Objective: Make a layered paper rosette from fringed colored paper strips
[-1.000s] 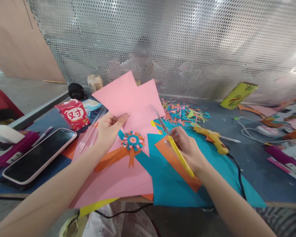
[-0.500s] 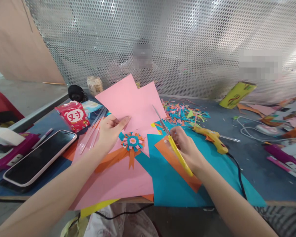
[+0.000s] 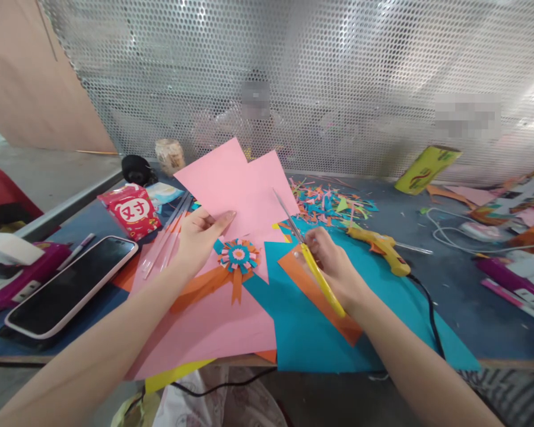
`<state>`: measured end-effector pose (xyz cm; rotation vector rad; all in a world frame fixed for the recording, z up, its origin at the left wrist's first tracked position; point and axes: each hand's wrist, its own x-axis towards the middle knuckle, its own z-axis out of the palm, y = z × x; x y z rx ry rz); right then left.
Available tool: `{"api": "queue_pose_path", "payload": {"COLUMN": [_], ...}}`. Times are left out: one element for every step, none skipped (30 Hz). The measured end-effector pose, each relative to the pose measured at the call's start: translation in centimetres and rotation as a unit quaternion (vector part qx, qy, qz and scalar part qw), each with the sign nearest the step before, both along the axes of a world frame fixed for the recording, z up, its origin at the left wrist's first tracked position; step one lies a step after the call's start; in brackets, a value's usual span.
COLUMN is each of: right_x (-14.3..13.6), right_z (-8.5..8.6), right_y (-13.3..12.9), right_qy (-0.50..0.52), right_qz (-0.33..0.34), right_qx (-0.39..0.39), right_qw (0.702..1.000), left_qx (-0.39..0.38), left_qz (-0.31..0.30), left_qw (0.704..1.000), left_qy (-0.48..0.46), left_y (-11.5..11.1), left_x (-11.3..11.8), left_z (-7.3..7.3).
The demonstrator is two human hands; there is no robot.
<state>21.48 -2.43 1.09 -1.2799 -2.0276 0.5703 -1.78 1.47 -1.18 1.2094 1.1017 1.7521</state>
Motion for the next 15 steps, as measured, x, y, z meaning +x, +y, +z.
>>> {"api": "queue_pose_path", "payload": {"right_x": [-0.03, -0.06, -0.09, -0.12, -0.16, -0.19, -0.21, -0.23, -0.24, -0.24, -0.24, -0.23, -0.22, -0.21, -0.21], "right_z": [0.01, 0.03, 0.06, 0.1, 0.14, 0.18, 0.22, 0.23, 0.23, 0.22, 0.19, 0.14, 0.1, 0.06, 0.04], "right_y": [0.01, 0.01, 0.0, -0.01, -0.03, -0.05, -0.06, -0.07, -0.05, -0.02, 0.02, 0.07, 0.12, 0.15, 0.17], "right_qy": [0.001, 0.001, 0.0, 0.0, -0.001, -0.002, -0.002, -0.001, 0.0, 0.001, 0.003, 0.005, 0.007, 0.007, 0.006], "right_qz": [0.0, 0.0, 0.0, 0.0, 0.0, -0.002, -0.002, -0.003, -0.002, 0.0, 0.004, 0.007, 0.01, 0.009, 0.008], "right_qx": [0.0, 0.001, 0.002, 0.006, 0.008, 0.01, 0.01, 0.01, 0.008, 0.008, 0.008, 0.009, 0.01, 0.01, 0.011], "right_qw": [1.0, 1.0, 1.0, 1.0, 1.0, 1.0, 1.0, 1.0, 1.0, 1.0, 1.0, 1.0, 1.0, 1.0, 1.0], "left_qx": [-0.002, -0.004, -0.004, -0.005, -0.005, -0.005, -0.005, -0.005, -0.005, -0.005, -0.005, -0.006, -0.008, -0.011, -0.014], "left_qz": [-0.006, -0.011, -0.013, -0.012, -0.009, -0.007, -0.007, -0.007, -0.009, -0.013, -0.019, -0.026, -0.034, -0.041, -0.047], "left_qw": [1.0, 1.0, 1.0, 1.0, 1.0, 1.0, 1.0, 1.0, 1.0, 1.0, 1.0, 1.0, 0.999, 0.999, 0.999], "left_qy": [0.003, 0.005, 0.007, 0.007, 0.006, 0.005, 0.002, -0.001, -0.004, -0.007, -0.008, -0.008, -0.005, -0.002, 0.002], "left_y": [-0.04, -0.09, -0.12, -0.13, -0.13, -0.1, -0.07, -0.04, -0.02, -0.02, -0.05, -0.11, -0.2, -0.3, -0.41], "left_x": [0.03, 0.08, 0.12, 0.16, 0.18, 0.2, 0.2, 0.2, 0.2, 0.21, 0.24, 0.28, 0.33, 0.4, 0.46], "left_z": [0.02, 0.06, 0.1, 0.14, 0.16, 0.16, 0.16, 0.14, 0.13, 0.13, 0.16, 0.2, 0.27, 0.36, 0.45]}}
